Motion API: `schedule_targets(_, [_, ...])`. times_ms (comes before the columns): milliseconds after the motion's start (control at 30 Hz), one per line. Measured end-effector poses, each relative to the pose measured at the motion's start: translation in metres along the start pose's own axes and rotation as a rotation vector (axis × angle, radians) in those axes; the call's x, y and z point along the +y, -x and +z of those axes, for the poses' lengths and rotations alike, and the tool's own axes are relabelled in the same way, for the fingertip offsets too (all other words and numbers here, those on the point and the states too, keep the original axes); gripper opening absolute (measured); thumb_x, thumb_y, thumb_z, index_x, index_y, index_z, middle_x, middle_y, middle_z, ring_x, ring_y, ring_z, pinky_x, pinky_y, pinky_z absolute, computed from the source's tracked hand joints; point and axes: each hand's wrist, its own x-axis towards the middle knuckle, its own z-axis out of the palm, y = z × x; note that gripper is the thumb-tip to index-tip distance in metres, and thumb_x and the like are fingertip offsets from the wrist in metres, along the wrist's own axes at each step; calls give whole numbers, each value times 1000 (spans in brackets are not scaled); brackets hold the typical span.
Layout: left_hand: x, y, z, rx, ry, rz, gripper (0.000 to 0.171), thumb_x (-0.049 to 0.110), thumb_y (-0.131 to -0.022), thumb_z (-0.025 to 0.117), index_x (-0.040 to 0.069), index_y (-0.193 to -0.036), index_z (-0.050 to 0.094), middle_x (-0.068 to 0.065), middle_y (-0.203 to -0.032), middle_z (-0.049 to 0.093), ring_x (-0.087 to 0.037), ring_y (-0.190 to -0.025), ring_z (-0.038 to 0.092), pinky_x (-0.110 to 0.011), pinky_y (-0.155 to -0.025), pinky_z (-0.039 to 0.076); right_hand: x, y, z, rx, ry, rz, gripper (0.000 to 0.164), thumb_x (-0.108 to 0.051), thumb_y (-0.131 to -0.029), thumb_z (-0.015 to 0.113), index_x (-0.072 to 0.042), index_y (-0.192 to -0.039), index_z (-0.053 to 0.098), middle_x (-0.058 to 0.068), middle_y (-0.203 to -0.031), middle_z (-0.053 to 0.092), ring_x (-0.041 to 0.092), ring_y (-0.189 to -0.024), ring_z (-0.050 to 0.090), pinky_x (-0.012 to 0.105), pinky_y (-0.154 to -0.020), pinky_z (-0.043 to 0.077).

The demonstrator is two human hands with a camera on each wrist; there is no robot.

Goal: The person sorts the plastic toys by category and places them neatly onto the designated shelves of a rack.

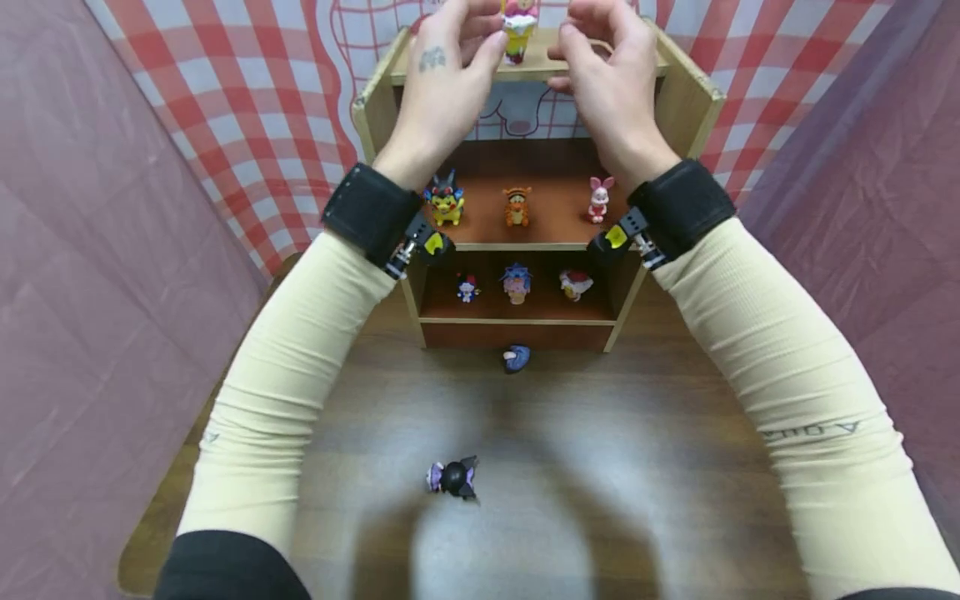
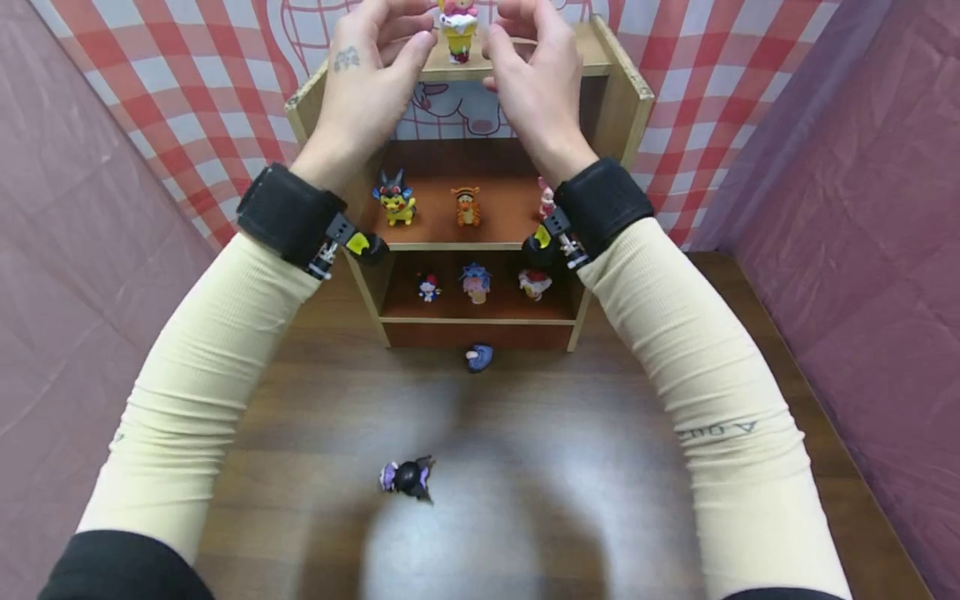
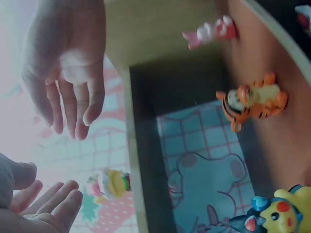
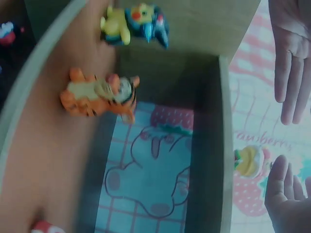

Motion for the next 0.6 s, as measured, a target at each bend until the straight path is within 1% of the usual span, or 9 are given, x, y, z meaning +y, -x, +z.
schedule_targets(133, [1,28,-5,-38,14,85,32,4,-102,57,-3,-133,57,-14,-135,64,-13,-124,63,-14,-103,44,2,24,-10,-46,-111,-53,19,-4,-103,54,-3,-120,62,7,-110,62,18,-95,66,24,-76,58])
schedule_targets(233, [1,50,-11,-76,22,124,31,4,-102,58,-3,-132,58,-13,-132,65,-12,-122,63,-16,-104,45,2,44,-18,-91,-184,-62,16,-2,-103,53,-2,-115,63,12,-109,65,21,-94,68,25,-73,58])
schedule_targets(300, [-1,64,-15,-99,34,141,29,4,-102,58,-4,-131,59,-13,-130,67,-13,-120,64,-19,-104,47,4,56,-23,-119,-218,-73,16,-2,-103,52,-1,-114,64,14,-108,66,23,-93,69,26,-73,59])
schedule_targets(367, [-3,77,-18,-121,41,144,28,4,-102,58,-4,-129,60,-14,-127,68,-14,-118,65,-21,-102,49,8,68,-28,-142,-233,-92,17,-2,-103,51,0,-114,64,15,-107,67,24,-93,69,27,-73,59])
schedule_targets(500, [-15,105,-22,-171,8,145,24,7,-102,59,0,-125,63,-11,-121,71,-13,-108,68,-24,-89,54,22,89,-37,-178,-231,-129,19,-4,-105,49,-3,-114,66,13,-104,69,22,-90,70,28,-72,59])
schedule_targets(600, [-27,125,-23,-223,2,150,21,8,-102,61,0,-121,65,-9,-116,73,-12,-100,68,-26,-82,54,31,104,-45,-200,-260,-109,20,-2,-105,48,0,-114,66,11,-100,70,20,-87,71,28,-71,60])
